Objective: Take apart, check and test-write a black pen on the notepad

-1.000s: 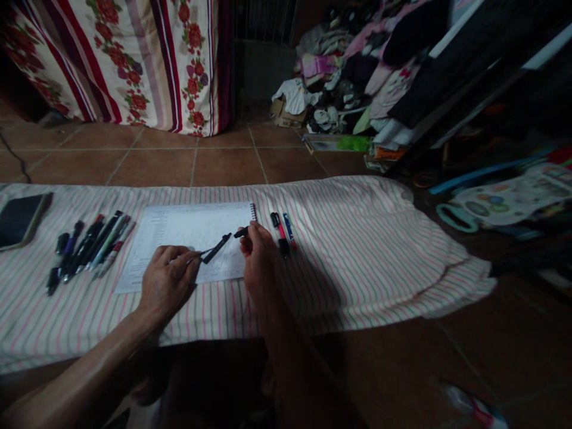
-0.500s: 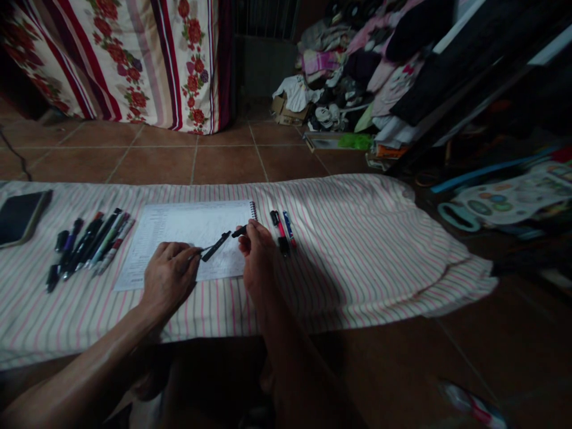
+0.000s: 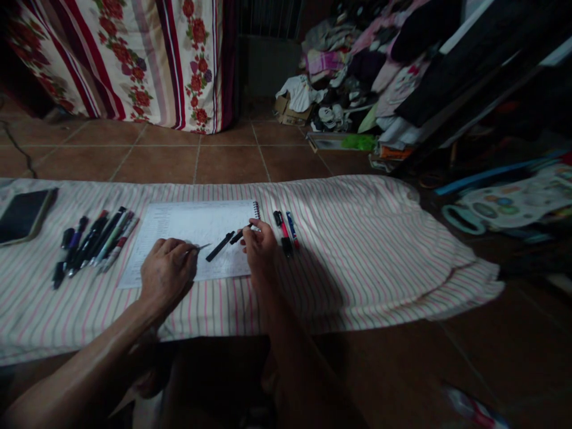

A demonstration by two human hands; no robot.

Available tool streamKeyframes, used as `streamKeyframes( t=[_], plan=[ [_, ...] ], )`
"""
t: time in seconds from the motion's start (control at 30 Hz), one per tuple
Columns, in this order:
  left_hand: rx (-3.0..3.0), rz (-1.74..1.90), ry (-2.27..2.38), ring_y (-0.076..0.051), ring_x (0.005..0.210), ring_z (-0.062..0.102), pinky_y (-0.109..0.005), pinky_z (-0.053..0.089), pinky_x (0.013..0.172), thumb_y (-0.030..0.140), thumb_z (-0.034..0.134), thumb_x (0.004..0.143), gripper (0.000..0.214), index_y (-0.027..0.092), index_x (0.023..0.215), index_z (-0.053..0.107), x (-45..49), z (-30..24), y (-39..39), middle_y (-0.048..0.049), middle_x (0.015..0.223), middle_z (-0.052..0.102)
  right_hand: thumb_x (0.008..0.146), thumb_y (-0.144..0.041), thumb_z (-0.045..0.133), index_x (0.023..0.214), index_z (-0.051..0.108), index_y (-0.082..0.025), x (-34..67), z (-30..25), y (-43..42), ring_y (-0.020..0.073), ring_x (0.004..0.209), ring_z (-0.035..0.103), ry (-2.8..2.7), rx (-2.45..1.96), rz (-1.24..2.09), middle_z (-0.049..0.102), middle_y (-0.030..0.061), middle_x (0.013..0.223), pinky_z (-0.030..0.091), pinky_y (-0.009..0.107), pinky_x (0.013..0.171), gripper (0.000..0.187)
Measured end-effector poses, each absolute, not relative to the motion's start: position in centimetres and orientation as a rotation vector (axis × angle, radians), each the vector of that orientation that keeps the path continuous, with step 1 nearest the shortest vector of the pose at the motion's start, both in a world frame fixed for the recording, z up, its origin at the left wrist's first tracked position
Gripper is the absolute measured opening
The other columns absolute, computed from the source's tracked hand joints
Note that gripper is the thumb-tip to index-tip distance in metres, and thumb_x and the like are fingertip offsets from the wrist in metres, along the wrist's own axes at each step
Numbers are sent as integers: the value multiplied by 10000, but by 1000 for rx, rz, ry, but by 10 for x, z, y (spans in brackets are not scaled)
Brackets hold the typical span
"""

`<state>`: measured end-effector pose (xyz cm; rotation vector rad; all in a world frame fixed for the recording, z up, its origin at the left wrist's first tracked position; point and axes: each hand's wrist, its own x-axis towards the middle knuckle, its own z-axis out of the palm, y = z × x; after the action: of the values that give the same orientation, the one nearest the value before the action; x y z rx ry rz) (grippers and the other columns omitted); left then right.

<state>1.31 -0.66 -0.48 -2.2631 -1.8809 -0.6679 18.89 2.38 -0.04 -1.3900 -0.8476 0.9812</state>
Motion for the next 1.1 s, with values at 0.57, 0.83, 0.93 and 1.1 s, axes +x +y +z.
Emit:
streamKeyframes(
  t=[0.57, 0.83, 0.93, 1.1],
  plan=[
    [-2204, -1151, -2056, -194, 740, 555, -328, 437, 685, 293, 478, 830, 222, 190, 819, 675, 6, -1, -3, -41, 791, 625, 722, -307, 585, 877, 569, -210, 192, -15, 24, 112, 472, 569, -1261, -1508, 774, 618, -4, 684, 408, 211, 420, 184],
    [-2214, -1409, -2106, -162, 705, 549, -300, 446, 683, 283, 509, 815, 197, 170, 791, 668, 6, 2, -1, -28, 763, 608, 706, -259, 582, 947, 607, -184, 194, -22, 26, 124, 552, 546, -1336, -1561, 603, 599, 39, 809, 447, 277, 567, 253],
    [-2190, -1480, -2143, -150, 678, 541, -289, 444, 663, 279, 524, 807, 180, 168, 784, 664, 6, 1, 0, -19, 748, 599, 732, -253, 556, 974, 615, -169, 193, -18, 24, 132, 577, 544, -1413, -1577, 469, 586, 56, 841, 451, 303, 624, 263],
    [-2232, -1539, -2087, -136, 665, 543, -275, 457, 647, 271, 514, 816, 164, 185, 805, 652, 10, 2, -1, -13, 766, 595, 788, -324, 530, 852, 658, -220, 184, -3, 17, 143, 630, 572, -1388, -1390, 598, 639, 30, 784, 451, 272, 635, 177]
  ],
)
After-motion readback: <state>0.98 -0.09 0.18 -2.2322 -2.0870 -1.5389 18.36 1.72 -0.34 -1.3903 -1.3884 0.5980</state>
